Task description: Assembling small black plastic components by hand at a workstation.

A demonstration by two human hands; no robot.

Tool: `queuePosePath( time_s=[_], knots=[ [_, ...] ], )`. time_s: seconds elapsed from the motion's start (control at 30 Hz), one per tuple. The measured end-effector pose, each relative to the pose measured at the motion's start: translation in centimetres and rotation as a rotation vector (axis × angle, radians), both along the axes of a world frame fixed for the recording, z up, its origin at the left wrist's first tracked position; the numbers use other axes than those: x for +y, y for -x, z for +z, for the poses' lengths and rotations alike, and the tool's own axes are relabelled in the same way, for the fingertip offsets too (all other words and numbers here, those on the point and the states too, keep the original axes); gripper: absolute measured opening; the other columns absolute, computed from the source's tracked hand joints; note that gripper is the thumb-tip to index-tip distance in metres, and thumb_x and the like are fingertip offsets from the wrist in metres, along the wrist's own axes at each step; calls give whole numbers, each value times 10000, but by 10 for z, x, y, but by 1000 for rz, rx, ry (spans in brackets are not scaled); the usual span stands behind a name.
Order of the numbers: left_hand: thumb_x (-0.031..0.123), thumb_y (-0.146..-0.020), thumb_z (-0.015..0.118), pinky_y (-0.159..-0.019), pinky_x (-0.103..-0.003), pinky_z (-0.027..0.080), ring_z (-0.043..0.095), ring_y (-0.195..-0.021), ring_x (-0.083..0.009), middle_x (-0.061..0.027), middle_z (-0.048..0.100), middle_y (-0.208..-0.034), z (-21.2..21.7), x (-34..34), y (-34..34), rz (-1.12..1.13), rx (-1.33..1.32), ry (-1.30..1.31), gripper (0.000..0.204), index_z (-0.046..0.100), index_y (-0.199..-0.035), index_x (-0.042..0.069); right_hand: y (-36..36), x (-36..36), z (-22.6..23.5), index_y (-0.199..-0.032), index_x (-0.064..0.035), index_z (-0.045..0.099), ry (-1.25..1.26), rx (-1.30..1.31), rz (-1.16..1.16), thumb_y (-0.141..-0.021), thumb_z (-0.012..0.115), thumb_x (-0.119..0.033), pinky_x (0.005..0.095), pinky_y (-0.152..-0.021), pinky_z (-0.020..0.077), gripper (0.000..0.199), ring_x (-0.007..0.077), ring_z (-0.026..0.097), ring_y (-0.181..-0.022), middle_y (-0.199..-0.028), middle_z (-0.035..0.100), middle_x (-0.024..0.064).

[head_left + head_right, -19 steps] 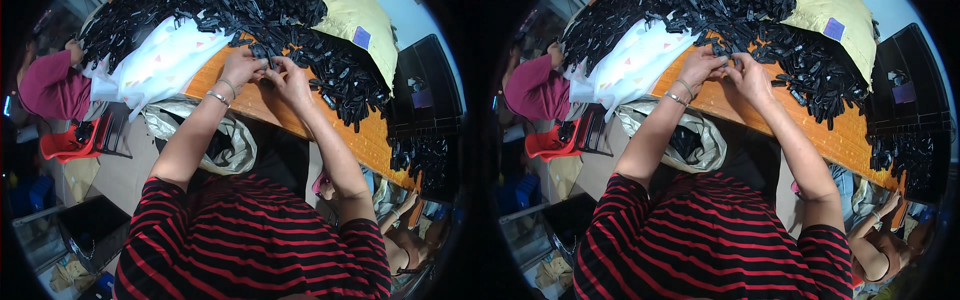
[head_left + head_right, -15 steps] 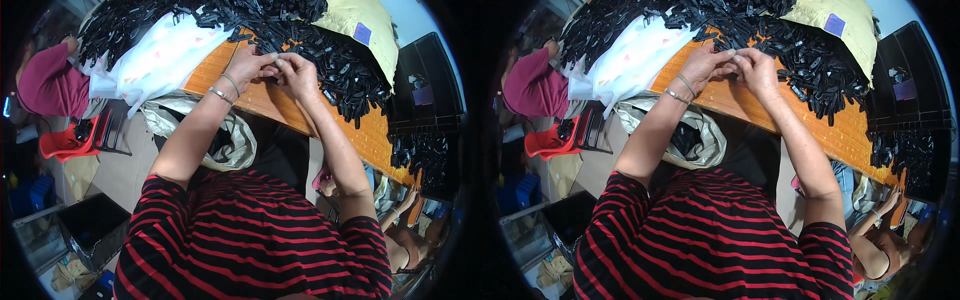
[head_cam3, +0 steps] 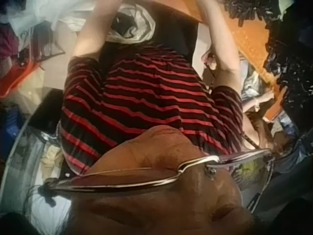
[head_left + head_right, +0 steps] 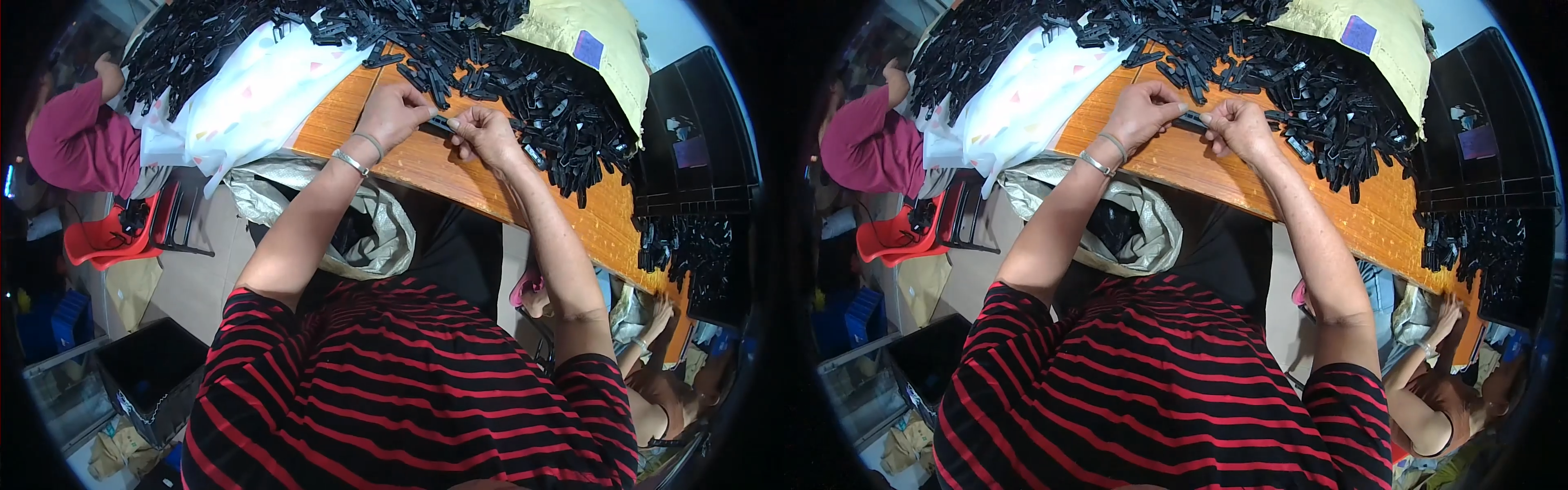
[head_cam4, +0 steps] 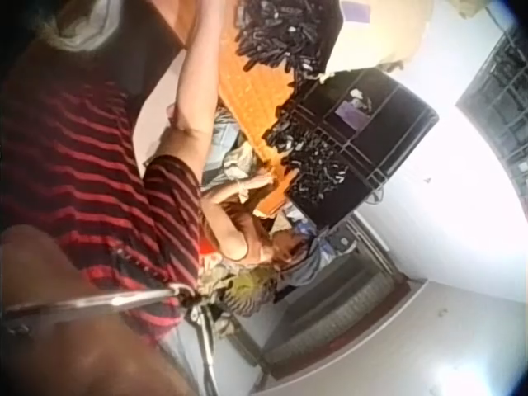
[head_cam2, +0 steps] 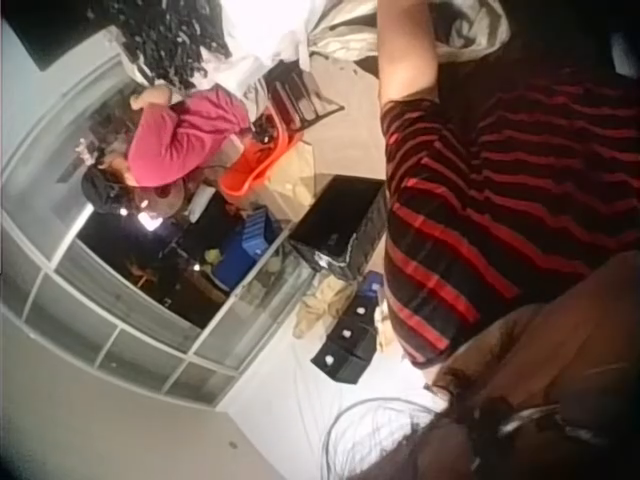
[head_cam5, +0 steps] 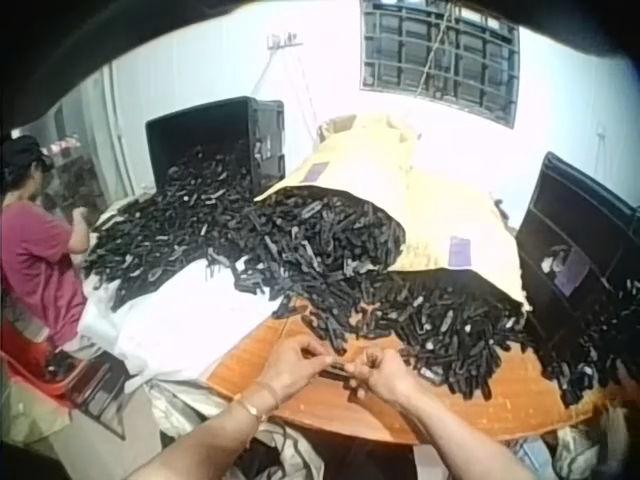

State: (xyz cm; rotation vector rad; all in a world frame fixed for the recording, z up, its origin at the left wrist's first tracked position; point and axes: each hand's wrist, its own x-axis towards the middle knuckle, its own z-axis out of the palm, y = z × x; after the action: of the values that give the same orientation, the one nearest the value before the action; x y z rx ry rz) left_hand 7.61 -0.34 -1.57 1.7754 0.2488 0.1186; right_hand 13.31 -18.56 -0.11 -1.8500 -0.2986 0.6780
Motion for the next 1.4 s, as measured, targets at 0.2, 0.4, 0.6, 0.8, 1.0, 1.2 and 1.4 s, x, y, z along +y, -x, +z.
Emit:
queuePosePath(
  time_s=[0.2,0.4,0.6,0.8,1.0,1.2,1.4],
  knots=[
    [141,-775,723,-543,-243,461,561,-597,-101,-45,615,-687,-2,-5,4,10,-15,-176,188,629,-808,-19,2,2,0,-797,-37,564,40,16,-8,-893,640,-175,206,-424,415,184,66,522,-465,-657,609,32],
    [196,-759,728,-644,-322,490,610,-689,-205,-88,645,-739,-1,-7,-1,31,58,-324,201,635,-801,22,-4,5,10,-780,-22,556,170,-5,22,-889,645,-174,208,-407,415,207,80,534,-450,-615,598,38],
    [239,-760,712,-702,-387,494,632,-771,-301,-118,655,-789,-3,-6,-4,-1,103,-465,204,633,-814,59,-5,8,4,-741,-15,547,255,-76,58,-847,693,-184,261,-394,448,247,146,589,-442,-566,618,91],
    [143,-770,714,-595,-302,448,550,-623,-180,-73,589,-686,4,5,61,-32,-39,-466,162,620,-787,12,14,-26,6,-773,-7,580,210,-179,206,-857,677,-150,252,-465,460,192,96,594,-538,-612,607,53],
    [91,-785,680,-586,-262,427,513,-613,-155,-48,540,-728,12,38,131,1,13,-506,90,625,-801,22,1,-78,21,-908,-36,626,653,-1052,55,-785,663,-118,410,-666,504,153,347,619,-775,-891,607,127],
    [88,-792,640,-688,-374,480,589,-764,-282,-117,583,-835,25,9,77,49,-297,-638,83,635,-875,81,-13,-60,12,-951,-32,619,741,-1102,148,-784,672,-132,415,-677,511,201,355,628,-770,-866,622,150],
    [88,-798,622,-730,-362,479,549,-902,-255,-67,548,-904,8,2,-9,-64,-537,-1001,152,642,-947,114,0,-25,27,-856,18,624,762,-741,117,-777,722,-340,424,-693,498,379,366,643,-762,-773,655,204]
  ],
)
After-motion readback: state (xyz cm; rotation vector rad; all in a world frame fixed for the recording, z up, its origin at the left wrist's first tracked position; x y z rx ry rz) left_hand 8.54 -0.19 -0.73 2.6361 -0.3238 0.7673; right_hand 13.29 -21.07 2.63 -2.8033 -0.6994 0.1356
